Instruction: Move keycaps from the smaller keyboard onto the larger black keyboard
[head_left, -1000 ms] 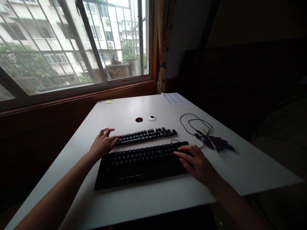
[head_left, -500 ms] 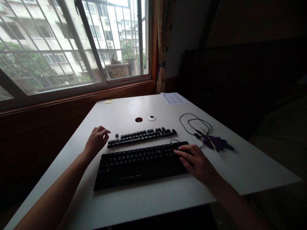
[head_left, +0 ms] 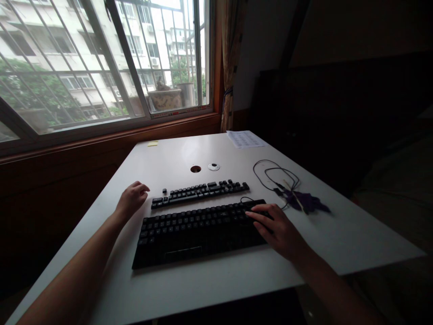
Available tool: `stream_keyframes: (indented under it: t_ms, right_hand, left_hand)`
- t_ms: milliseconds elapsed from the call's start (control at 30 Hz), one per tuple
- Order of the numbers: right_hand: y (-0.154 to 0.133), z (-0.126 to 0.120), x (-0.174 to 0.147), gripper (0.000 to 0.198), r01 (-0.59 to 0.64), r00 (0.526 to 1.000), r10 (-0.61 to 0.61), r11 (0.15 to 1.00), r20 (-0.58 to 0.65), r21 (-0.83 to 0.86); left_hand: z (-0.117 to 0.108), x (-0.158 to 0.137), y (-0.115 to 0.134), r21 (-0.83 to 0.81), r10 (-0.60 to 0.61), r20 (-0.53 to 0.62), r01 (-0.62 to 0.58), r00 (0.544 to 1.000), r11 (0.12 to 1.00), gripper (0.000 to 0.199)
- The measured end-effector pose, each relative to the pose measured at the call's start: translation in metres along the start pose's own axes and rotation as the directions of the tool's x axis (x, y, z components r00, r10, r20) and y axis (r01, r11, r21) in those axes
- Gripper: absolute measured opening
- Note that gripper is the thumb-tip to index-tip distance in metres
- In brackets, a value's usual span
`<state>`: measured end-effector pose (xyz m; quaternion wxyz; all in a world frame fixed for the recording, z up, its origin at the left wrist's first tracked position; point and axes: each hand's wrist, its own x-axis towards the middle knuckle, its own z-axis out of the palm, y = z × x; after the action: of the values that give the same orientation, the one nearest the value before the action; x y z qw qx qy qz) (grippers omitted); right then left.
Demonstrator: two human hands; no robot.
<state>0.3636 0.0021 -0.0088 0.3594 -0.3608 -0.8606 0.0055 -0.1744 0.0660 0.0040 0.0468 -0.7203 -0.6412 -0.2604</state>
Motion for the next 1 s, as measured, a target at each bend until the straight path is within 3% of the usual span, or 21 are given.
stream_keyframes:
  t_ms: [500,1000]
  right_hand:
    - [0.0,0.0,0.0,0.039,-0.004,1.0,0.004,1.0,-0.003,0.005]
    - [0.002,0.002,-0.001,0.038,-0.012,1.0,0.012,1.0,0.01,0.011]
  left_hand:
    - [0.008,0.02,0.023,-0.067,0.086,0.067,-0.082,0.994,0.994,0.032]
    - [0.025,0.033,0.016,-0.07,0.186,0.183,-0.176,0.965,0.982,0.025]
